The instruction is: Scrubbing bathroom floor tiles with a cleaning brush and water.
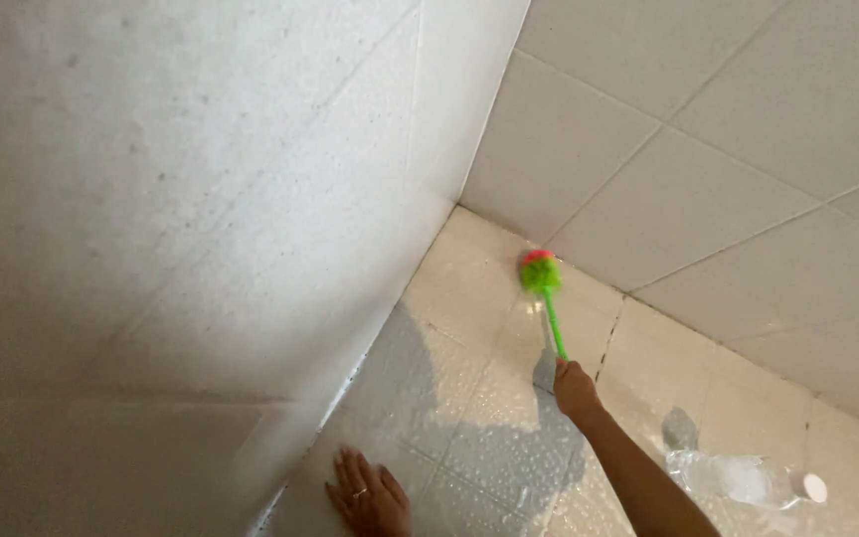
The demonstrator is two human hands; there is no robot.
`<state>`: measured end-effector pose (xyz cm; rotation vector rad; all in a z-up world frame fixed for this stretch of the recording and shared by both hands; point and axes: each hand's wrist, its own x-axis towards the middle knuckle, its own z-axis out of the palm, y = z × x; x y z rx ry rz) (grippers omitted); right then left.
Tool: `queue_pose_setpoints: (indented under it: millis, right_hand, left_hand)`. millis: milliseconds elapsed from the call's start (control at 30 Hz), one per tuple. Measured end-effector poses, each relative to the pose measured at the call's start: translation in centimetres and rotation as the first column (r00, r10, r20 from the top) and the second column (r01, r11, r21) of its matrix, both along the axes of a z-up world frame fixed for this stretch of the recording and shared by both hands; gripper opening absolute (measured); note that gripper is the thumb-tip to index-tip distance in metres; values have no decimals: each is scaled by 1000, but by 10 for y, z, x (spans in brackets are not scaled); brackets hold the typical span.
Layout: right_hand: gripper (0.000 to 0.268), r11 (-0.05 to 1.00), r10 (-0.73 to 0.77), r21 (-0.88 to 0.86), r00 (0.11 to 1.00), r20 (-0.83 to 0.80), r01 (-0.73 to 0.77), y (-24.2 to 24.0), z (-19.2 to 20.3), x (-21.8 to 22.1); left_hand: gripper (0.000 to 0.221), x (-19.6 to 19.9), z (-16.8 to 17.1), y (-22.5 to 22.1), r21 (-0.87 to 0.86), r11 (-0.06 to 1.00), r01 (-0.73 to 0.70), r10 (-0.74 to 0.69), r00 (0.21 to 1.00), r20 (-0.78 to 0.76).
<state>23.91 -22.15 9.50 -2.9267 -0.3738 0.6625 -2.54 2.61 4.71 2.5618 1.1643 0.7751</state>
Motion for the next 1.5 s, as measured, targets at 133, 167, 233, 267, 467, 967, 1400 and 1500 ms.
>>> queue_pose_setpoints:
  millis: [133, 167, 233, 267, 467, 967, 1400, 1500]
  right_hand:
    - [59, 977, -184, 131, 975, 123, 167, -57, -113, 47]
    - [60, 968, -223, 144, 968, 113, 206, -63, -110, 49]
    - [61, 954, -276, 150, 957, 90, 261, -76, -103, 35]
    - [62, 940, -314, 165, 947, 76, 298, -77, -99, 34]
    - [65, 906, -395, 177, 918, 25, 385, -74, -66, 19]
    - [55, 990, -143, -10, 990, -12, 143, 9, -28, 44]
    - [62, 845, -424, 281, 891, -165, 454, 33, -13, 38]
    - [60, 959, -221, 154, 968, -122, 239, 53, 28, 24]
  left_hand:
    - [51, 2, -2, 2, -15, 1000, -3, 3, 1000, 7]
    - [49, 4, 2, 1, 2, 1000, 4, -4, 1000, 30]
    - [48, -1, 9, -1, 15, 1000, 25, -26, 999, 40]
    - [46, 0, 13, -1, 18, 999, 33, -34, 999, 34]
    - [43, -1, 14, -3, -1, 999, 37, -37, 999, -5]
    - [46, 0, 10, -3, 50, 997, 50, -52, 998, 35]
    - [44, -3, 22, -5, 48, 998, 43, -46, 996, 70]
    - [45, -4, 18, 1, 41, 998, 44, -48, 995, 87]
